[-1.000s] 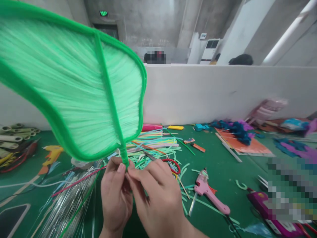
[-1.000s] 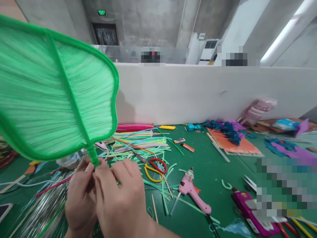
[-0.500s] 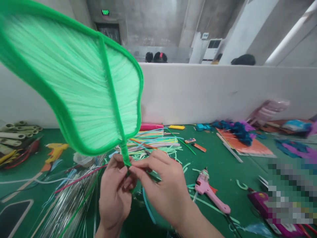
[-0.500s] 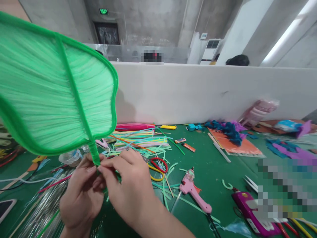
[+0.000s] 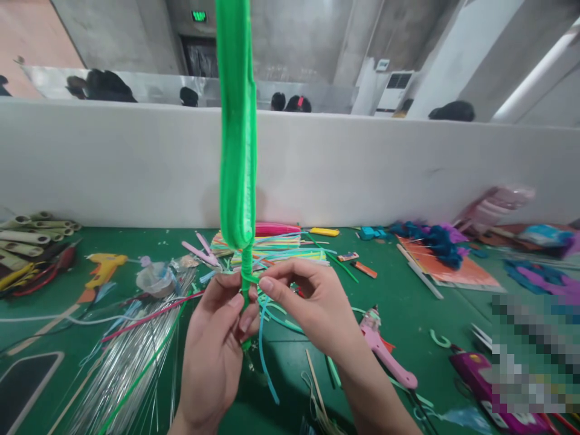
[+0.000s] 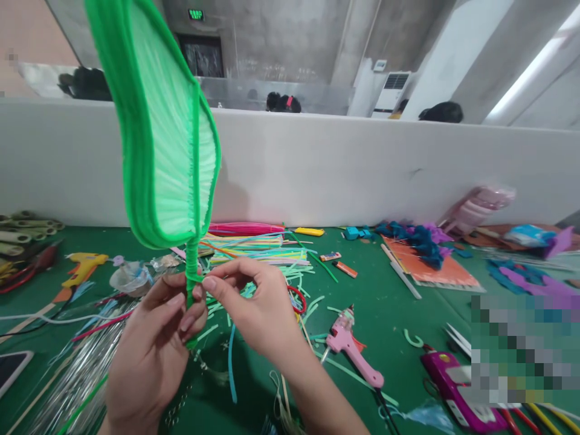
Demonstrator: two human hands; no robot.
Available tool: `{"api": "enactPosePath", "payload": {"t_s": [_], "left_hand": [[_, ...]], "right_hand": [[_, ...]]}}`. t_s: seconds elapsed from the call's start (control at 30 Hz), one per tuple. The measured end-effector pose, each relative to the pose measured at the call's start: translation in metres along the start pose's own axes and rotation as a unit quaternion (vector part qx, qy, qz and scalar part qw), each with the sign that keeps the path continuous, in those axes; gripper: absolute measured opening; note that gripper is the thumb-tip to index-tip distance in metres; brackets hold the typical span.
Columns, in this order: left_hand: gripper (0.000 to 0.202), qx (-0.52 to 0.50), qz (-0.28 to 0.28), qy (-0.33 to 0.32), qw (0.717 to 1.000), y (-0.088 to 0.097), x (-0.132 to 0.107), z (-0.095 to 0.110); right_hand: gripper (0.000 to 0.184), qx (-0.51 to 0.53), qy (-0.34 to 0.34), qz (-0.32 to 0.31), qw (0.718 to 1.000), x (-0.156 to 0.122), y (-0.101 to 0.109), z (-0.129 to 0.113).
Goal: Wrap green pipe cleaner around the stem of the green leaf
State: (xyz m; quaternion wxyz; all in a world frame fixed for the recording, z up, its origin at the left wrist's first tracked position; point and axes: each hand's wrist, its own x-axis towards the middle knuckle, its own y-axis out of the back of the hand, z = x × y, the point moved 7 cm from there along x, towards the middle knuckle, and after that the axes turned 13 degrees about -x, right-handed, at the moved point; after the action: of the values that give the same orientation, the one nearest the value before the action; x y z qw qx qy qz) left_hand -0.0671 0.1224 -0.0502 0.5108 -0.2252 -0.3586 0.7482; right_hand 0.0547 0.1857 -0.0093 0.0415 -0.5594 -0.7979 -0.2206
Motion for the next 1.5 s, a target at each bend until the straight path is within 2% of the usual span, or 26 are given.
{"api": "enactPosePath", "payload": {"t_s": [0.23,0.47,0.63,0.77,0.87,0.93,1.03,1.1,1.27,1.33,1.47,1.5], "left_hand": [[0.025,0.02,0.048,-0.015,0.999,0.007,0.004,-0.002],[0.02,0.019,0.056,-0.036,0.998,0.008,0.003,-0.001],[0.018,0.033,0.039,-0.066,0.997,0.003,0.0,0.0],[0.018,0.049,0.024,-0.058,0.997,0.002,0.005,-0.002],[0.019,0.103,0.016,-0.085,0.991,0.007,0.01,-0.002],[0.02,0.162,0.011,-0.123,0.979,0.009,0.012,-0.001],[0.02,0.25,-0.005,-0.147,0.957,0.009,0.013,-0.003],[0.02,0.277,-0.015,-0.141,0.95,0.008,0.013,-0.005],[0.023,0.23,-0.055,-0.057,0.97,0.006,0.017,-0.013],[0.023,0.239,-0.073,-0.04,0.968,0.004,0.017,-0.014],[0.025,0.332,-0.034,-0.091,0.938,0.004,0.015,-0.004],[0.024,0.363,-0.024,-0.112,0.925,0.003,0.014,-0.001]], "right_hand": [[0.003,-0.017,0.027,0.008,0.999,-0.002,-0.003,-0.009],[0.01,-0.052,0.043,0.0,0.998,-0.004,0.001,-0.021],[0.009,-0.089,0.046,0.011,0.995,-0.002,0.004,-0.019],[0.01,-0.11,0.067,0.008,0.992,0.0,0.002,-0.015],[0.008,-0.153,0.069,-0.009,0.986,-0.001,0.0,-0.013],[0.016,-0.165,0.069,-0.035,0.983,-0.001,-0.003,-0.012],[0.018,-0.128,0.06,-0.063,0.988,0.002,-0.007,-0.007],[0.017,-0.095,0.043,-0.057,0.993,0.006,-0.006,0.0],[0.014,-0.035,0.049,0.0,0.998,0.013,0.004,0.01],[0.013,-0.022,0.064,0.009,0.998,0.013,0.005,0.011],[0.001,0.014,0.06,0.026,0.998,0.012,0.006,0.019],[0.005,0.013,0.057,0.025,0.998,0.012,0.005,0.021]]}}
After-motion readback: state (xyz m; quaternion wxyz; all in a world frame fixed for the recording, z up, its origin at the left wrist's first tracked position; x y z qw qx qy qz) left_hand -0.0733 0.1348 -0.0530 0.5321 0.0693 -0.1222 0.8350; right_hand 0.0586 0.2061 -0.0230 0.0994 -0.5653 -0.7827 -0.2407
